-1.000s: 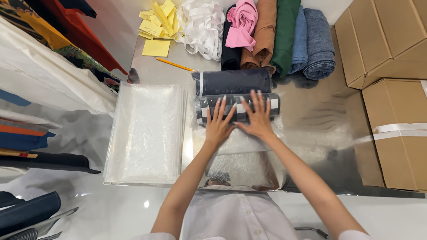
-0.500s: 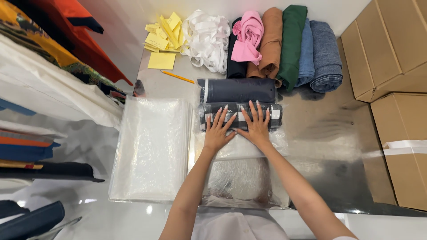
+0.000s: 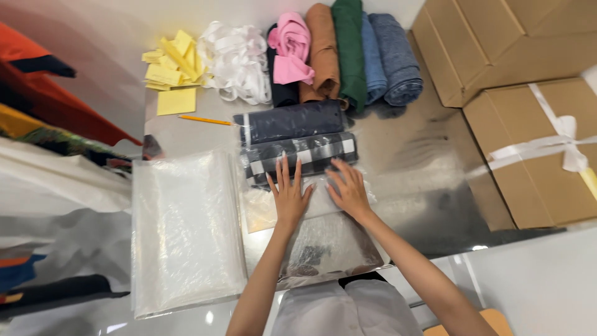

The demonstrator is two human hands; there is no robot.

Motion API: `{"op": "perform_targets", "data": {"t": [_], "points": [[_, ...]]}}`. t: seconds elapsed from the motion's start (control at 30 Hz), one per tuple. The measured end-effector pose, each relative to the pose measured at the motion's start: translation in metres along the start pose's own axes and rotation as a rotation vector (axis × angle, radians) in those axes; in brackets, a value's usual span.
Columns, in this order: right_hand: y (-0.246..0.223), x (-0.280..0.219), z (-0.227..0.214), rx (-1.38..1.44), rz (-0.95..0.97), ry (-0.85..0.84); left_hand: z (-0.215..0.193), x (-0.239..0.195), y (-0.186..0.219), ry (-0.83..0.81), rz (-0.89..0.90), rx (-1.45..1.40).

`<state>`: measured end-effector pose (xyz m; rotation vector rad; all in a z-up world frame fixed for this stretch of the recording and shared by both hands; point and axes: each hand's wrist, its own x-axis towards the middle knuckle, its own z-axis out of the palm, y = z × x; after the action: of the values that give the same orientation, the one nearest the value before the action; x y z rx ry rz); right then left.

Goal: The person places folded clothes into clear plastic bags on a metal table. They handle a dark blue garment, a black and white checkered item, and a pink garment, placing each into a bag and smoothing the plastic. The person works in a room with hanging clothes and stacked boxes.

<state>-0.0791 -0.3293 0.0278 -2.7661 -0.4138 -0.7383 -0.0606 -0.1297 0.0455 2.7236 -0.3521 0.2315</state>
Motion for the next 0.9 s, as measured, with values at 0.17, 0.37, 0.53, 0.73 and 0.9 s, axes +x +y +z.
{"op": "perform_targets", "data": {"t": [0.17, 0.37, 0.53, 0.73, 0.9], "points": [[0.025, -0.009, -0.022, 0.415, 0.249, -0.227, 0.001, 0.001, 0.039, 0.059, -0.135, -0.245], [0.083, 0.045, -0.069, 0.773, 0.523, -0.011, -0.004, 0.028, 0.087, 0.296, -0.297, -0.526], [0.124, 0.108, -0.095, 0.986, 0.595, 0.021, -0.055, 0.051, 0.141, 0.318, -0.337, -0.811], [0.134, 0.174, -0.069, 1.215, 0.662, -0.182, -0.07, 0.067, 0.173, 0.377, -0.52, -0.974], [0.124, 0.218, -0.04, 1.016, 0.55, -0.239, -0.079, 0.074, 0.177, 0.391, -0.641, -1.067]]}}
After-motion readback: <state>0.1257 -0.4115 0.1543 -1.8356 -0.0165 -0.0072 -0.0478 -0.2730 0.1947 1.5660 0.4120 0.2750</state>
